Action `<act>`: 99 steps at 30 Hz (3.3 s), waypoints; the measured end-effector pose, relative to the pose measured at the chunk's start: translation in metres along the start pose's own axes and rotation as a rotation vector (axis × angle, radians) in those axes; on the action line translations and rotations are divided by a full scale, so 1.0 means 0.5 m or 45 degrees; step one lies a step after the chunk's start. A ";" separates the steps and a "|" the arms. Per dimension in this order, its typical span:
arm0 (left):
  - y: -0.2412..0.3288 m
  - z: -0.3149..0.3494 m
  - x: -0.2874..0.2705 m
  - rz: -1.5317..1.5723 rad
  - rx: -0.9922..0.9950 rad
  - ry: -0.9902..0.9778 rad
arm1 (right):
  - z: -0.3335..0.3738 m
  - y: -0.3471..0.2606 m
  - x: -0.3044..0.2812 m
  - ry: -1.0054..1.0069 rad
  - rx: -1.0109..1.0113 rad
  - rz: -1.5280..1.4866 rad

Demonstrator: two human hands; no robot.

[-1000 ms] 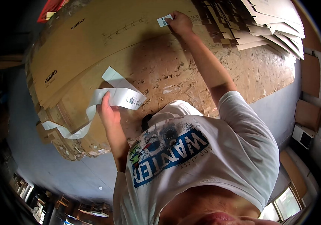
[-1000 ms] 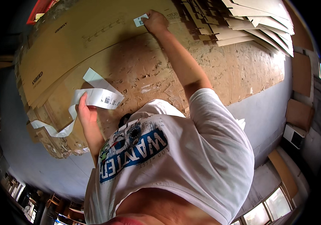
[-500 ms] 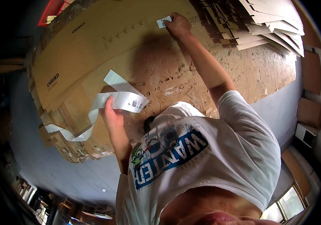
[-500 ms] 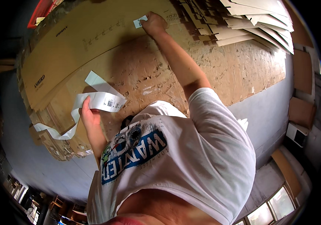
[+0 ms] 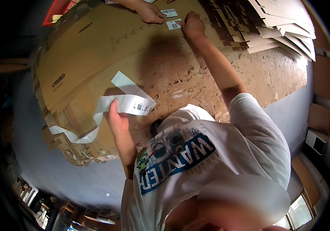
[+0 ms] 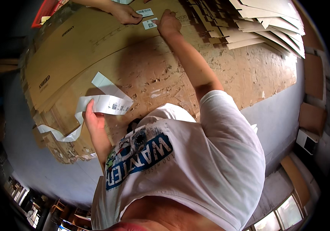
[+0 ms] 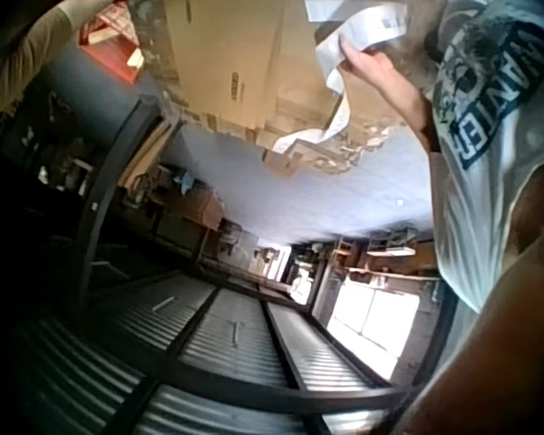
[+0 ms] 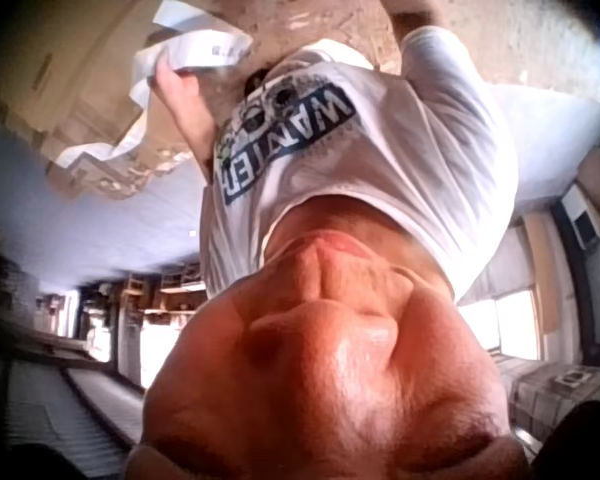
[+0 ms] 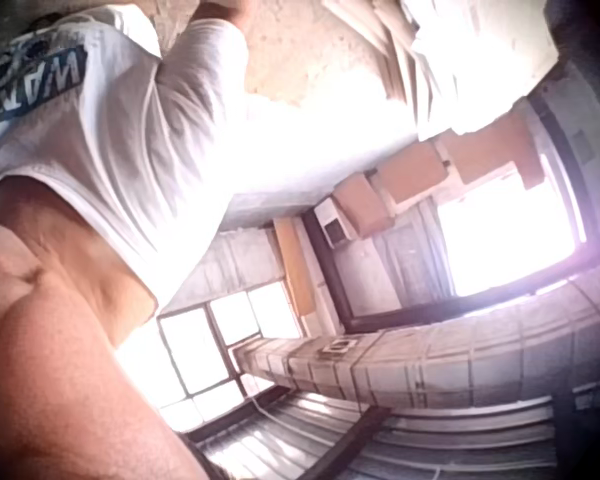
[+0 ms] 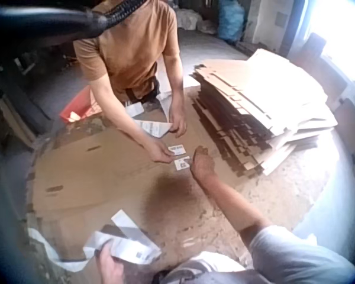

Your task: The person stands at a workbench and repeatedly tears individual labels from a continuous roll. They place each label onto a flat piece of cardboard, smooth it down, and then move the labeled cardboard aside. The process is repeated for multiple cardboard pieces.

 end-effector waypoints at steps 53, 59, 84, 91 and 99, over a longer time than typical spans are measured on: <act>-0.004 0.114 0.170 -0.022 -0.155 -0.553 | 0.532 -0.230 -0.085 -1.237 -0.914 -1.485; 0.007 0.129 0.195 0.020 -0.191 -0.582 | 0.516 -0.224 -0.081 -1.054 -0.914 -1.225; -0.048 -0.002 0.051 0.186 -0.048 -0.180 | 0.495 -0.262 -0.117 -0.669 -1.236 -0.906; 0.093 -0.141 -0.198 0.271 0.394 0.194 | 0.415 -0.217 -0.103 -0.466 -1.089 -0.755; 0.059 -0.193 -0.236 0.433 0.298 -0.006 | 0.310 -0.091 -0.068 0.072 -0.711 -0.066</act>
Point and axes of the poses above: each hand's wrist, its own z-axis away from the middle knuckle, its own x-axis out of the palm, y = z × x, the point moved 5 cm from there along -z, towards the middle knuckle, and after that the axes turned 14 degrees about -y, right-handed, at the moved point
